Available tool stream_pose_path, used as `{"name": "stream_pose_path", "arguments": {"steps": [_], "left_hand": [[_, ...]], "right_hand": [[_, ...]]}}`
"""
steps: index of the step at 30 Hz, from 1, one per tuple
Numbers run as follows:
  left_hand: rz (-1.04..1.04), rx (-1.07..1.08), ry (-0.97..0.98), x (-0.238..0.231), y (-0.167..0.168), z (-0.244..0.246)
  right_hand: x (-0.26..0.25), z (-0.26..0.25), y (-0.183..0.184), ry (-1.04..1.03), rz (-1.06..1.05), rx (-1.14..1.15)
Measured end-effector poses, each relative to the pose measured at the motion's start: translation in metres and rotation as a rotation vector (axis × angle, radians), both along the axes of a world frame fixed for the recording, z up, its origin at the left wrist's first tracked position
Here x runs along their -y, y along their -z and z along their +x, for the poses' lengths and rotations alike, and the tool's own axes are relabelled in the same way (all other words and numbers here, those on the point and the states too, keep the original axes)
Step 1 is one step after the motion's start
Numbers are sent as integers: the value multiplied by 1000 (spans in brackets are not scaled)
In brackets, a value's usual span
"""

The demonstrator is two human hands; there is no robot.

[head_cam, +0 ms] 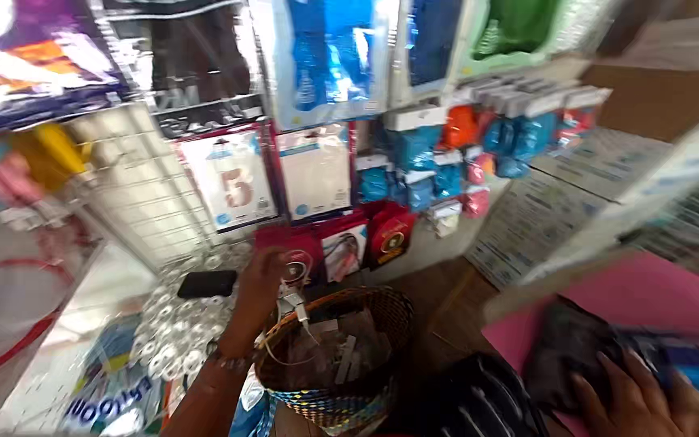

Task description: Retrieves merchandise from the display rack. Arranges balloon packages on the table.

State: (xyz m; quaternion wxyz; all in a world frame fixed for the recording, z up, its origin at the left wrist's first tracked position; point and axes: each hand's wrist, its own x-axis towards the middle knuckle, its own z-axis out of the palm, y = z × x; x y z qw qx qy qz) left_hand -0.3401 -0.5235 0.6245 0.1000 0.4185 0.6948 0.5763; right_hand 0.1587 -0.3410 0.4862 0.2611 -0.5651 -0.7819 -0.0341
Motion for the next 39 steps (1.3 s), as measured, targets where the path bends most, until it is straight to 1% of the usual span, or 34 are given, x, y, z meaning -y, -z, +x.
{"name": "stream_pose_path", "arguments": {"steps": [2, 3, 4, 6, 8, 10, 11, 13, 15, 17, 19, 21, 22, 24, 26, 27, 28, 30, 32, 33, 35, 37, 39], "left_hand": [[-32, -79, 76, -5, 16, 19], [-102, -125, 149, -10, 26, 34], [-206, -172, 250, -16, 36, 51], [-475, -253, 543, -31, 57, 84], [-697, -416, 834, -50, 81, 116], [-822, -612, 1063, -68, 108, 145], [-856, -676, 1144, -77, 124, 157], [-909, -715, 1242, -93, 150, 179], [-930, -706, 1266, -105, 167, 204], [-868, -714, 1193, -110, 182, 227], [-824, -776, 1099, -114, 185, 240], [-810, -780, 1070, -119, 181, 240], [-780, -746, 1066, -122, 181, 235], [-683, -630, 1047, -129, 185, 221], [-614, -529, 1012, -134, 184, 206], [-591, -515, 989, -133, 183, 199], [-563, -516, 962, -131, 184, 193], [-534, -502, 926, -123, 192, 184], [-580, -462, 924, -115, 201, 177], [-609, -433, 930, -112, 205, 175], [-648, -383, 937, -108, 211, 175], [-635, -387, 935, -107, 212, 180], [-575, -449, 930, -106, 210, 188]], "right_hand": [[0, -3, 3, 10, 83, -18], [1, -6, 2, 32, 103, -28], [3, -8, -3, 54, 79, -38], [4, -9, -11, 92, -5, -46], [2, -7, -11, 128, -51, -51], [2, -3, -8, 161, -51, -82], [3, -1, -6, 171, -22, -101], [3, 1, -2, 154, 71, -144], [5, 4, 0, 112, 149, -184], [9, 8, -4, 63, 207, -218], [19, 7, -17, -4, 260, -251], [41, -4, -32, -114, 282, -252], [57, -13, -33, -191, 269, -231], [91, -30, -22, -373, 155, -166], [118, -37, 9, -495, -35, -184], [131, -36, 27, -465, -163, -254], [142, -32, 39, -355, -330, -361], [147, -19, 48, -69, -653, -540], [142, -11, 51, 100, -880, -623], [141, -11, 55, 135, -938, -650], [137, -18, 63, 151, -972, -699], [132, -28, 74, 102, -926, -719], [127, -31, 83, 29, -889, -728]]}}
